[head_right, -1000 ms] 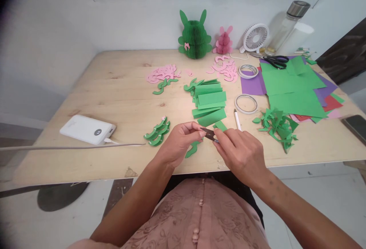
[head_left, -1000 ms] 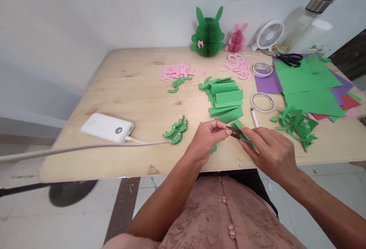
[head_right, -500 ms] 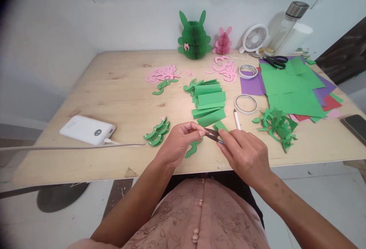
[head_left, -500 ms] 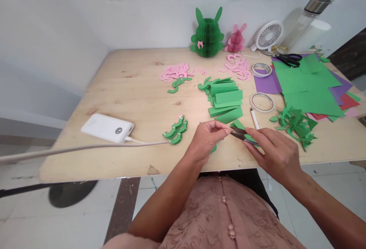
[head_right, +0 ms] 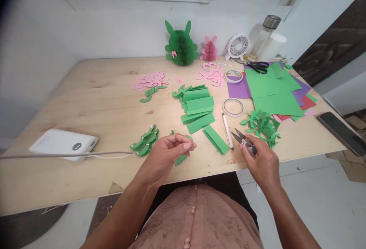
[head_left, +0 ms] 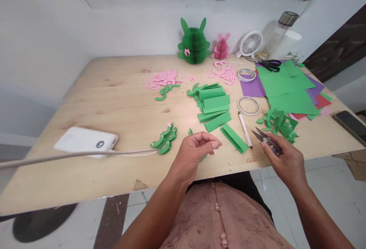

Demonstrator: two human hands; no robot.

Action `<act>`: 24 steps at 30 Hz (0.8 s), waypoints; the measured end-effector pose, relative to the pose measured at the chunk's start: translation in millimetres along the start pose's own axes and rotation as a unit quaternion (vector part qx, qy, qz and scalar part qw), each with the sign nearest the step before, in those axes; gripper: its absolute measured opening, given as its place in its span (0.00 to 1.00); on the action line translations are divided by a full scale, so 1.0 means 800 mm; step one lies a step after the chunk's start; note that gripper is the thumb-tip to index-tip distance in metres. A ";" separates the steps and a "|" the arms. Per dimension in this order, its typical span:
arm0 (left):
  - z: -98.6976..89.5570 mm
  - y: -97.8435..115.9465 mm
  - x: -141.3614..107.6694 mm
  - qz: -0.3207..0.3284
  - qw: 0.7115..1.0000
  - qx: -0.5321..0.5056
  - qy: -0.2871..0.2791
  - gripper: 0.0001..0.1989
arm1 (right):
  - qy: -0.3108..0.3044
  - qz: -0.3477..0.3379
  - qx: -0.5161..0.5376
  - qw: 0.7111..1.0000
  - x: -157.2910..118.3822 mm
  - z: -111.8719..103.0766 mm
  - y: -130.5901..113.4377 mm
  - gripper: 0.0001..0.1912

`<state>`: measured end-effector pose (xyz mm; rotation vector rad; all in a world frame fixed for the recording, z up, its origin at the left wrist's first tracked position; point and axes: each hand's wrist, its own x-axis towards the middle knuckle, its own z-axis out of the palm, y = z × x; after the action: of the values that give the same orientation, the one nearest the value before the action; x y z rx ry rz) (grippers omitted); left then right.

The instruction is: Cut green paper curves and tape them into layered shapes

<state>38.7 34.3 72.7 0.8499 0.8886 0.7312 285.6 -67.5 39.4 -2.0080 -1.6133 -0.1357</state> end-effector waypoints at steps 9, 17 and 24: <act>0.001 -0.007 -0.012 -0.001 0.999 -0.046 0.011 0.07 | 0.063 -0.112 -0.146 0.981 0.016 0.021 0.022 0.13; -0.004 -0.016 -0.014 0.006 0.998 -0.053 0.043 0.09 | 0.066 -0.157 -0.170 0.970 0.022 0.032 0.033 0.15; -0.007 -0.019 -0.019 0.074 0.994 -0.011 0.074 0.08 | 0.069 -0.112 -0.028 0.991 0.018 0.024 -0.011 0.13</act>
<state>30.0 16.2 63.1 0.8569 0.9548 0.9404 276.1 -44.9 32.4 -1.8094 -1.7587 -0.3998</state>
